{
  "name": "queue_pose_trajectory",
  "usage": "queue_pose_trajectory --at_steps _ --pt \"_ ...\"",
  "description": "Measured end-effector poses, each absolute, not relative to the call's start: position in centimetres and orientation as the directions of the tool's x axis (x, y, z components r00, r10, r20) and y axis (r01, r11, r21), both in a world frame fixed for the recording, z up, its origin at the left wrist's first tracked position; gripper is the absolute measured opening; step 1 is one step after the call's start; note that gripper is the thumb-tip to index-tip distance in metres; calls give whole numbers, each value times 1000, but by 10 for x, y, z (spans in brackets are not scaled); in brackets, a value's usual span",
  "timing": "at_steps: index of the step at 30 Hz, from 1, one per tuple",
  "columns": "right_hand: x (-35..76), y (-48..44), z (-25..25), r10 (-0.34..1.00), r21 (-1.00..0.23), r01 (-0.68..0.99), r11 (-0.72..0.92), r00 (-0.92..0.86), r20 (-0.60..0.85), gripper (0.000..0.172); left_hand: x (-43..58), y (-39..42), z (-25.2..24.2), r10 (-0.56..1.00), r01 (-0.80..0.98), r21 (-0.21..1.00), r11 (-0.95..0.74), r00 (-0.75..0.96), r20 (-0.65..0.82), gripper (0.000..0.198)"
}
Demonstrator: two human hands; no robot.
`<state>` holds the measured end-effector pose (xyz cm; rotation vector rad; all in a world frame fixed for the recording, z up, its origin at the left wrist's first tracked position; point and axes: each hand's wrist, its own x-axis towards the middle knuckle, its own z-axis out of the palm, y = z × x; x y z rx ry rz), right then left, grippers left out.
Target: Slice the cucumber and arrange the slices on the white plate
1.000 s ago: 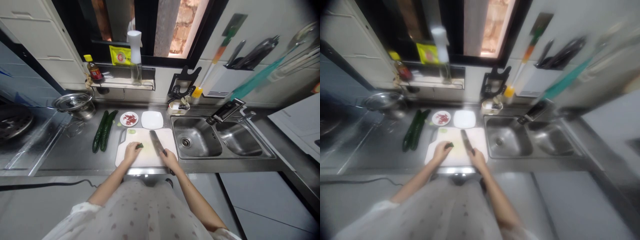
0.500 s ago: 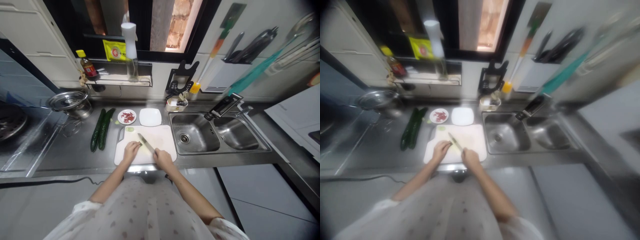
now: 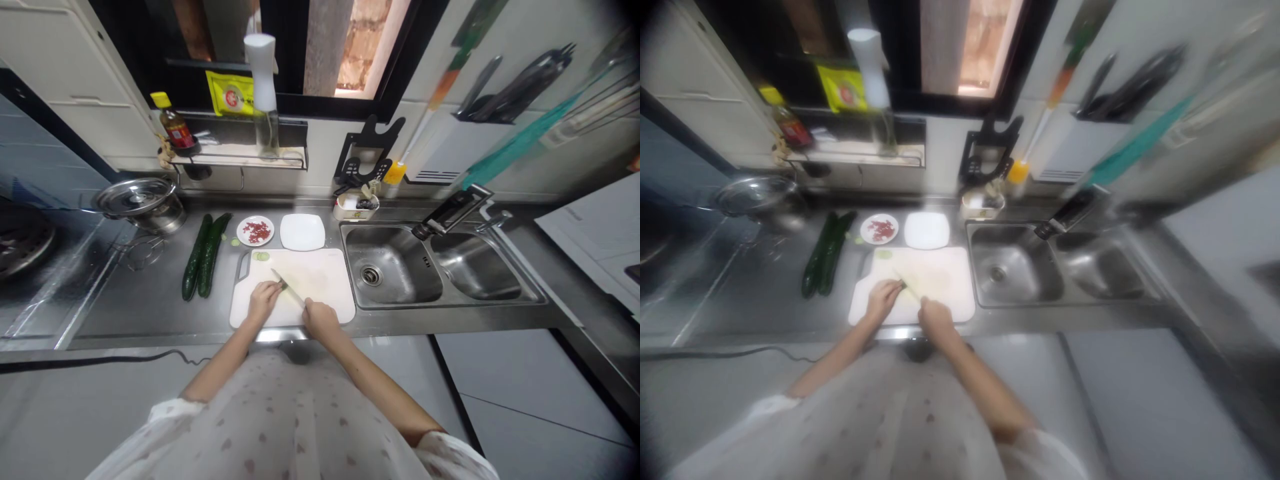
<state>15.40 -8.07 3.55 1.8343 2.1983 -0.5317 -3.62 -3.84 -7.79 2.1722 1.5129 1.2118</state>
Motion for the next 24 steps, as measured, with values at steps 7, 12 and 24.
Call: queue_pose_trajectory --at_steps 7,12,24 --pt "152 -78 36 890 -124 978 166 -203 -409 26 -35 -39 -75 863 668 598 -442 135 487 19" --pt "150 -75 38 878 -129 975 180 -219 -425 26 -35 -39 -75 863 663 603 -443 134 486 20" --pt "141 -69 42 861 -150 971 187 -235 -451 28 -36 -37 -79 867 670 595 -444 153 474 21"
